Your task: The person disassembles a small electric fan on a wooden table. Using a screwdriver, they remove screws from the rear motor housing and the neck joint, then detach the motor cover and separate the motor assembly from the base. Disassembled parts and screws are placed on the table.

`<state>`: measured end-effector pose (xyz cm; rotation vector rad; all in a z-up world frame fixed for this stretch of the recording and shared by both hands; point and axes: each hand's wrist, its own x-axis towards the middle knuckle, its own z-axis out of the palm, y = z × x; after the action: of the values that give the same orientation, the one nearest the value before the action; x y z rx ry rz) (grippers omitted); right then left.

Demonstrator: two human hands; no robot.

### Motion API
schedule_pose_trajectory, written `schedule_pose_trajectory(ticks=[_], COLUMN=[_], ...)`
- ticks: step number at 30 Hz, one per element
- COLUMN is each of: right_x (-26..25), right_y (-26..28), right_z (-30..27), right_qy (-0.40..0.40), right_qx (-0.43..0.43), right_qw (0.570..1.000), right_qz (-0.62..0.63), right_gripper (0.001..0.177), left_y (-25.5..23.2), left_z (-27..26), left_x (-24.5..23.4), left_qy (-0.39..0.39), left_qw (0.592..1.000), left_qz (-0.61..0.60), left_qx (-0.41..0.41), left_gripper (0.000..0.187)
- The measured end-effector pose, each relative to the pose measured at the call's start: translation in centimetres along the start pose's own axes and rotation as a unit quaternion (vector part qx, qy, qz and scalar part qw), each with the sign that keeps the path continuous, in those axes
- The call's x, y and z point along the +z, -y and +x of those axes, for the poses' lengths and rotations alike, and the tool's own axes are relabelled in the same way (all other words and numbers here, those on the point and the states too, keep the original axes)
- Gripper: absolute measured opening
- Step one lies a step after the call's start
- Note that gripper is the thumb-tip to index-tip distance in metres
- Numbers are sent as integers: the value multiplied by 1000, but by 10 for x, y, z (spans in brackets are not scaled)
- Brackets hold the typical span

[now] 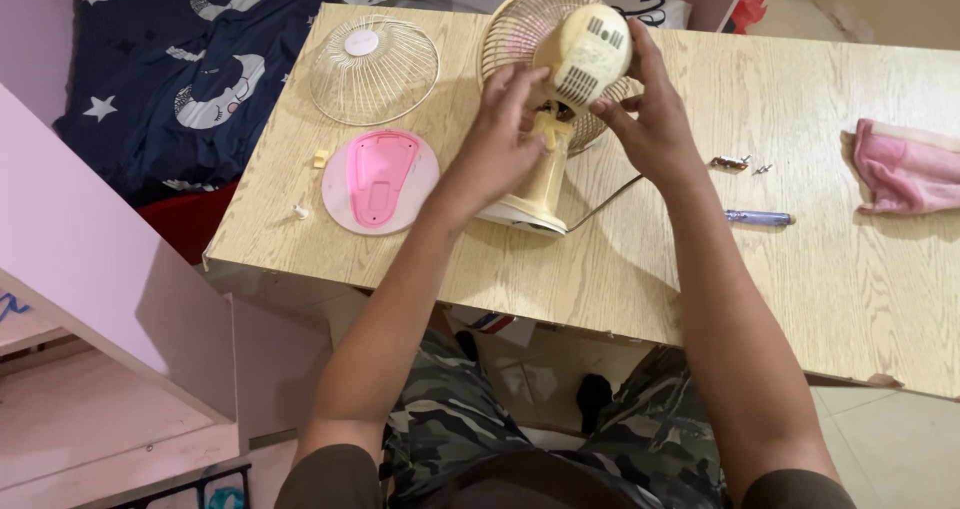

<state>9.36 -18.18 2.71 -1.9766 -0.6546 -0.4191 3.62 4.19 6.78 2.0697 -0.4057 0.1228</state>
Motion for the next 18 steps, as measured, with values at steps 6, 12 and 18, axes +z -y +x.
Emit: schedule_pose_trajectory(ticks=[6,12,18], right_x=[11,8,7], right_y=[-3,-5,3], right_z=[3,1,2], right_qy=[13,17,16], right_qx=[2,6,2], right_qw=[1000,999,1000], right_qz=[-10,-39,-19], right_gripper=[84,85,95], left_y=[5,21,35], left_z=[3,5,32], left_x=[-11,-8,-19], left_qy=[2,-26,1], left_qw=[997,998,999], left_qz=[-70,-63,-30], left_qx=[-44,-18,-22], left_gripper=[53,42,35])
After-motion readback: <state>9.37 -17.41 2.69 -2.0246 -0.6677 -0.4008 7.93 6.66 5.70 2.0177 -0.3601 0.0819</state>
